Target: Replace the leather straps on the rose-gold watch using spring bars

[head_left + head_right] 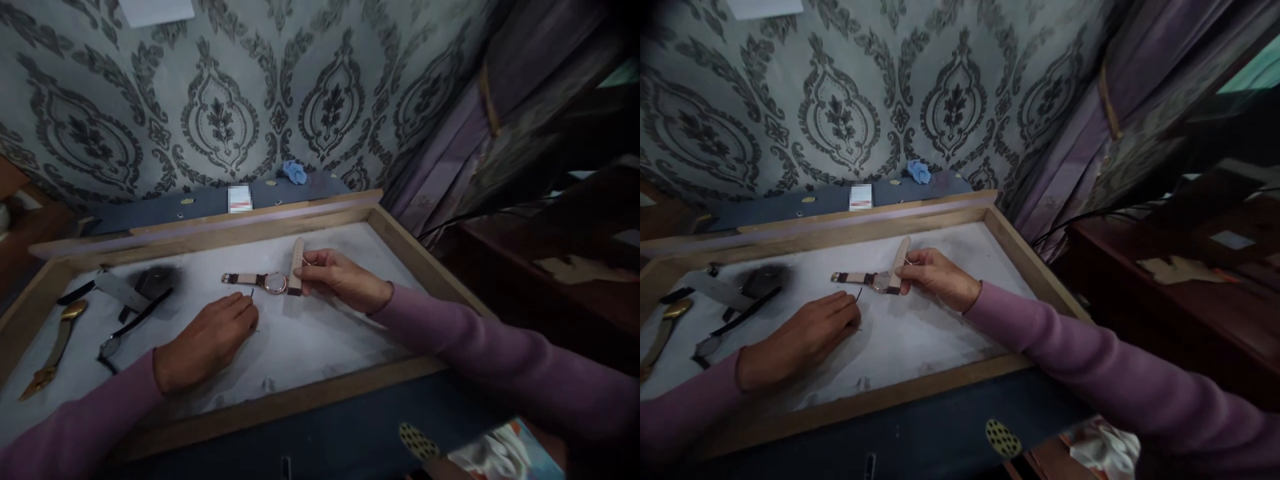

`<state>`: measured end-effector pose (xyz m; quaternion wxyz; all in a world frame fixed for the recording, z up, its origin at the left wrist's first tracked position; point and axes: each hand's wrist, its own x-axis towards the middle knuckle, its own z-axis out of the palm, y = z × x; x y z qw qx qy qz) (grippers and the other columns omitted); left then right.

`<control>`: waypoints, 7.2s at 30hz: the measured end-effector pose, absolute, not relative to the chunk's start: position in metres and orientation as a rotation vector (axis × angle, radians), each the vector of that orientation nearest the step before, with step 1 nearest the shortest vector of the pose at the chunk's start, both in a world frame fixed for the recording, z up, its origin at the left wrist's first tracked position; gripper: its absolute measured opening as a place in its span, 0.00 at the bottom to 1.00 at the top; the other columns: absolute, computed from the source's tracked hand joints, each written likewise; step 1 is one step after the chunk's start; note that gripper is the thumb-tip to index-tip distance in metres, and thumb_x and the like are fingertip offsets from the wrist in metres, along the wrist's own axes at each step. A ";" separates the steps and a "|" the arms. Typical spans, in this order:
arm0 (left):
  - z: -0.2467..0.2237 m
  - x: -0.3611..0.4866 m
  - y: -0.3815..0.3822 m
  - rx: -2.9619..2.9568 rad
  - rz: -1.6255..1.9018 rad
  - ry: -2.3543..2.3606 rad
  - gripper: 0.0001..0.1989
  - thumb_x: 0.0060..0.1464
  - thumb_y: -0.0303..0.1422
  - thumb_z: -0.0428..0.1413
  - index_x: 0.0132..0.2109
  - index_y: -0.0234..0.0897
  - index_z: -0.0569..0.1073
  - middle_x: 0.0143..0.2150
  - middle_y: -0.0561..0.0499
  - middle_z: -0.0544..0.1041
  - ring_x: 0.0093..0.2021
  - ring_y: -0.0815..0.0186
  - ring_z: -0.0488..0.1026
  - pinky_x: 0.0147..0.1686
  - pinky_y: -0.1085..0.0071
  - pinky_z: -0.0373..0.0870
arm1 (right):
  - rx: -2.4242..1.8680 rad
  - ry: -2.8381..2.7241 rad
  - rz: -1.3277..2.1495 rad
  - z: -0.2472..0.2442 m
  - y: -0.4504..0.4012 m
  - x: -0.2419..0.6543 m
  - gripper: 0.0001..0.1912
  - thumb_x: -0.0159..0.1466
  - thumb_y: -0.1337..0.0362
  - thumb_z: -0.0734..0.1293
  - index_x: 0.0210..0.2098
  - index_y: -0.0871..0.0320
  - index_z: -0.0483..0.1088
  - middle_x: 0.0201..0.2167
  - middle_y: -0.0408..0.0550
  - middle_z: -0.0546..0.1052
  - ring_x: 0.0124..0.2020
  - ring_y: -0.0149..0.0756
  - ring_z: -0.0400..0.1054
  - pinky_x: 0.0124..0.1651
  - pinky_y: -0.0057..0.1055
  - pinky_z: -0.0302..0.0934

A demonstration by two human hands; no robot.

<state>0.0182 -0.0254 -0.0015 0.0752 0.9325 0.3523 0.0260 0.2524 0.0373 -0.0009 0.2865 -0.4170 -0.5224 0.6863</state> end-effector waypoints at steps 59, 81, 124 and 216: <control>0.018 0.044 -0.017 1.436 0.675 1.054 0.06 0.49 0.35 0.55 0.30 0.35 0.71 0.27 0.55 0.68 0.29 0.69 0.63 0.31 0.72 0.59 | -0.886 -1.569 1.882 -0.001 0.031 0.246 0.13 0.54 0.58 0.73 0.27 0.62 0.71 0.17 0.36 0.64 0.17 0.22 0.45 0.21 0.25 0.38; 0.014 0.042 -0.016 1.401 0.646 1.007 0.04 0.50 0.31 0.56 0.31 0.34 0.72 0.27 0.56 0.68 0.29 0.70 0.62 0.32 0.72 0.56 | -0.825 -1.568 1.928 0.000 0.031 0.243 0.14 0.54 0.57 0.73 0.27 0.63 0.71 0.22 0.41 0.71 0.20 0.23 0.55 0.22 0.23 0.46; 0.008 0.044 -0.008 0.868 0.717 1.026 0.11 0.39 0.31 0.67 0.33 0.32 0.76 0.26 0.55 0.71 0.24 0.75 0.60 0.25 0.76 0.56 | -0.945 -1.423 1.637 -0.002 0.025 0.226 0.13 0.50 0.61 0.74 0.21 0.61 0.68 0.19 0.41 0.74 0.22 0.25 0.66 0.28 0.24 0.59; 0.012 0.047 -0.017 1.251 1.128 1.133 0.08 0.51 0.32 0.57 0.38 0.34 0.69 0.25 0.56 0.70 0.29 0.70 0.66 0.31 0.72 0.61 | -0.801 -1.468 2.086 0.010 0.008 0.227 0.13 0.62 0.58 0.68 0.36 0.57 0.60 0.24 0.39 0.73 0.27 0.30 0.74 0.31 0.24 0.65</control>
